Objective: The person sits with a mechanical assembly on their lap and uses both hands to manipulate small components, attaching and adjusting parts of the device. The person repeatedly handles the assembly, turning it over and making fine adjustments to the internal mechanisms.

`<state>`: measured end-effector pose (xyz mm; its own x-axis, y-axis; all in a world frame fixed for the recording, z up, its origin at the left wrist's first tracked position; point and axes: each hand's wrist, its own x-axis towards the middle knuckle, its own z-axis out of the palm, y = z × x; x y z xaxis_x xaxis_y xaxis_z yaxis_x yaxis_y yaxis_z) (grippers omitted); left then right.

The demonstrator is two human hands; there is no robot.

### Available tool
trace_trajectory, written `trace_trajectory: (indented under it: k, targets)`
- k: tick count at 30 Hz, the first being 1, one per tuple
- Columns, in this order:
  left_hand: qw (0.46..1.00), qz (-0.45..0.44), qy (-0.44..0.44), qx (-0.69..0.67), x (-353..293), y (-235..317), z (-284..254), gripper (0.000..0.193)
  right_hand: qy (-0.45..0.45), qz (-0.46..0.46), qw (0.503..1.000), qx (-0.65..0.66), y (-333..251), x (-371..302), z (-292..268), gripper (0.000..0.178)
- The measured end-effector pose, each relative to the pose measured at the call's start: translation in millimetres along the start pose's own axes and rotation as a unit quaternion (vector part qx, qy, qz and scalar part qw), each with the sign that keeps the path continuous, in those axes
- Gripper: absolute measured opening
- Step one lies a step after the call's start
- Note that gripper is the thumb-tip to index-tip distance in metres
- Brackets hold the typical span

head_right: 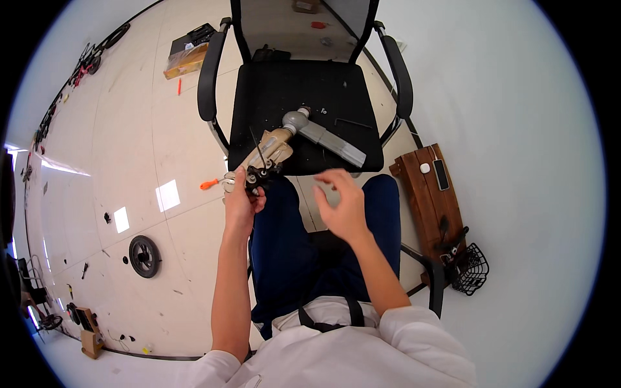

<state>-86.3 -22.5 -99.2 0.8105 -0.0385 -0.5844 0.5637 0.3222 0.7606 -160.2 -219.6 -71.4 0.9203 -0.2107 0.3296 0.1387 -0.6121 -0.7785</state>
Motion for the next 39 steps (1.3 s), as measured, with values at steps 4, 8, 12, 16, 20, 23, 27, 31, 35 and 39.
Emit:
trace_trajectory:
  k: [4,8,12,16,20,23,27,31,35,39]
  targets:
    - [1.000,-0.009,-0.002,0.010,1.2,1.2,0.2,0.041,-0.082,0.059,0.992,0.073,1.8,50.0,21.4,0.024]
    - [1.000,-0.016,-0.015,0.003,0.6,0.9,0.9,0.040,-0.075,-0.088,0.993,0.008,15.3,93.2,61.4,0.029]
    - [1.000,0.002,-0.026,0.011,3.8,1.1,-0.9,0.040,-0.205,-0.128,0.963,-0.121,24.9,111.5,52.0,0.029]
    - [1.000,0.001,-0.019,0.000,1.4,-2.0,-3.0,0.040,-0.258,-0.050,0.961,-0.089,35.1,76.9,20.2,0.019]
    - [1.000,0.010,-0.013,0.004,0.0,0.5,-0.2,0.041,-0.202,0.006,0.979,-0.017,17.0,15.4,-5.4,0.013]
    - [1.000,0.003,0.004,0.014,0.1,0.2,1.2,0.041,-0.136,0.018,0.988,0.071,-0.2,-25.6,5.8,0.016]
    - [1.000,0.002,-0.002,0.005,1.3,1.2,-0.3,0.041,-0.133,0.004,0.983,0.126,-17.4,-33.4,32.6,0.020]
    - [1.000,0.008,-0.016,0.001,3.2,-0.8,-1.0,0.042,-0.210,0.082,0.954,0.196,-15.8,-21.7,42.7,0.025]
    - [0.997,0.023,-0.007,-0.067,26.4,-3.4,-24.8,0.046,0.075,0.249,0.963,0.070,98.1,17.0,-10.4,0.021]
    - [1.000,0.023,0.005,0.011,3.2,2.6,-18.0,0.042,0.098,0.308,0.939,0.118,104.9,-12.5,-28.9,0.020]
